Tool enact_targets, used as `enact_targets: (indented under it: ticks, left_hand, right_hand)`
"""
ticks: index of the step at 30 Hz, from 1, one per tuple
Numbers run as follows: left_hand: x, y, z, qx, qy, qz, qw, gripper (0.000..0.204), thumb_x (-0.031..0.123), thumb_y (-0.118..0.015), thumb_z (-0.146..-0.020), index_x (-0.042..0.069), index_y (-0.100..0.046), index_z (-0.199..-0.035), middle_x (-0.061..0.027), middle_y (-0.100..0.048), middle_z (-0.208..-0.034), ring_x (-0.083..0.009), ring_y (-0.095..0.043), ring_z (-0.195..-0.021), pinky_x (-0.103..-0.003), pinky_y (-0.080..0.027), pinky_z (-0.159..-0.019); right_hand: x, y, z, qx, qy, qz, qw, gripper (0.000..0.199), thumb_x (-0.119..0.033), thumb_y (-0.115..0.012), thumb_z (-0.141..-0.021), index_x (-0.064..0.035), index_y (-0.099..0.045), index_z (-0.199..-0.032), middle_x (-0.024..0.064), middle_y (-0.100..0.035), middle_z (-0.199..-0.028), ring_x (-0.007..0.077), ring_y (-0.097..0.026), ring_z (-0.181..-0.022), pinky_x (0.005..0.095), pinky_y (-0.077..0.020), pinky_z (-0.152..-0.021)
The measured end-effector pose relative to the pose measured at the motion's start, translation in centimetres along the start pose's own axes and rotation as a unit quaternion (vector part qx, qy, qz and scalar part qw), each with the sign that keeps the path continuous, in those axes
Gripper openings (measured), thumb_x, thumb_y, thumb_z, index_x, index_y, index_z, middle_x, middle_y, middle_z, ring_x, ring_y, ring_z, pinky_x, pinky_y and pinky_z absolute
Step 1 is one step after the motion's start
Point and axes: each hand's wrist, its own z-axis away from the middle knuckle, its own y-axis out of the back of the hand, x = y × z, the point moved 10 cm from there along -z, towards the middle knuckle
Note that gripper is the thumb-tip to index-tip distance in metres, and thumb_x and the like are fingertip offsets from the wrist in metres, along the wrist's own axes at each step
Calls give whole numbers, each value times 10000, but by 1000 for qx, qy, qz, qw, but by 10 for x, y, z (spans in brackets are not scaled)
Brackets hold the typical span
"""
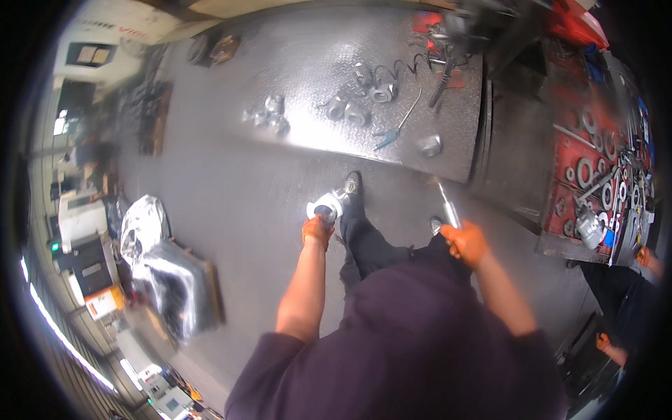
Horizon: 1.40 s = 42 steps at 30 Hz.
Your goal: The person operates a CNC machine control panel, then walks to a workbench to assemble a metal part with a coworker using a wrench. The person then uses a pneumatic tool to deburr the interior of a metal casting.
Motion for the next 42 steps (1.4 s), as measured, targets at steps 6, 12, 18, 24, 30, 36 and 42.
enact_targets:
  ticks: [6, 12, 18, 24, 30, 36, 42]
  left_hand:
    - [115, -133, -225, -27, -110, -586, 802, 573, 335, -637, -921, 27, -529, -1392, -198, -686, -1284, -280, -655, -1221, -394, -554, -911]
    - [142, -236, -418, -104, -264, -540, 792, 605, 258, -645, -900, 119, -490, -1468, -232, -662, -1300, -402, -622, -1231, -446, -490, -1032]
    - [124, -269, -506, -207, -282, -366, 862, 704, 59, -605, -923, 131, -351, -1575, -223, -562, -1432, -322, -569, -1290, -363, -429, -1082]
    - [116, -237, -511, -175, -192, -281, 924, 717, -59, -564, -893, 102, -367, -1563, -157, -567, -1427, -271, -592, -1243, -358, -435, -1074]
    - [114, -240, -493, -161, -96, -461, 867, 485, 244, -523, -1012, 158, -483, -1488, -96, -567, -1433, -192, -529, -1308, -345, -390, -1104]
    - [152, -280, -437, -261, -308, -796, 451, 420, 239, -483, -1031, 136, -539, -1434, -75, -575, -1421, -200, -516, -1309, -363, -377, -1144]
    - [116, -196, -410, -305, -343, -850, 261, 439, 151, -487, -1007, 75, -534, -1437, -120, -537, -1487, -249, -486, -1385, -396, -375, -1175]
  right_hand:
    - [85, -70, -29, 215, -136, -143, 956, 256, -295, -725, -898, -70, -602, -910, 52, -577, -677, 160, -526, -462, 311, -397, -404]
    - [92, -192, -19, 223, -260, -112, 933, 212, -257, -709, -890, -68, -612, -896, 31, -570, -709, 126, -500, -494, 301, -389, -454]
    - [68, -271, -50, 206, -311, -108, 921, 182, -214, -741, -911, -73, -664, -997, -27, -605, -734, 84, -557, -594, 269, -441, -525]
    - [2, -283, -86, 239, -292, -98, 921, 249, -190, -734, -905, -29, -660, -1079, -8, -629, -757, 87, -580, -602, 266, -465, -541]
    - [-19, -279, -90, 281, -266, -137, 912, 252, -161, -719, -896, -15, -650, -1089, 3, -624, -772, 95, -580, -604, 262, -465, -546]
    - [8, -298, -75, 256, -230, -162, 925, 244, -248, -693, -912, -57, -660, -1061, 29, -632, -806, 125, -611, -653, 295, -504, -596]
    - [-6, -290, -35, 279, -154, -286, 904, 257, -222, -756, -876, -52, -618, -1011, 24, -588, -763, 112, -550, -594, 276, -446, -529]
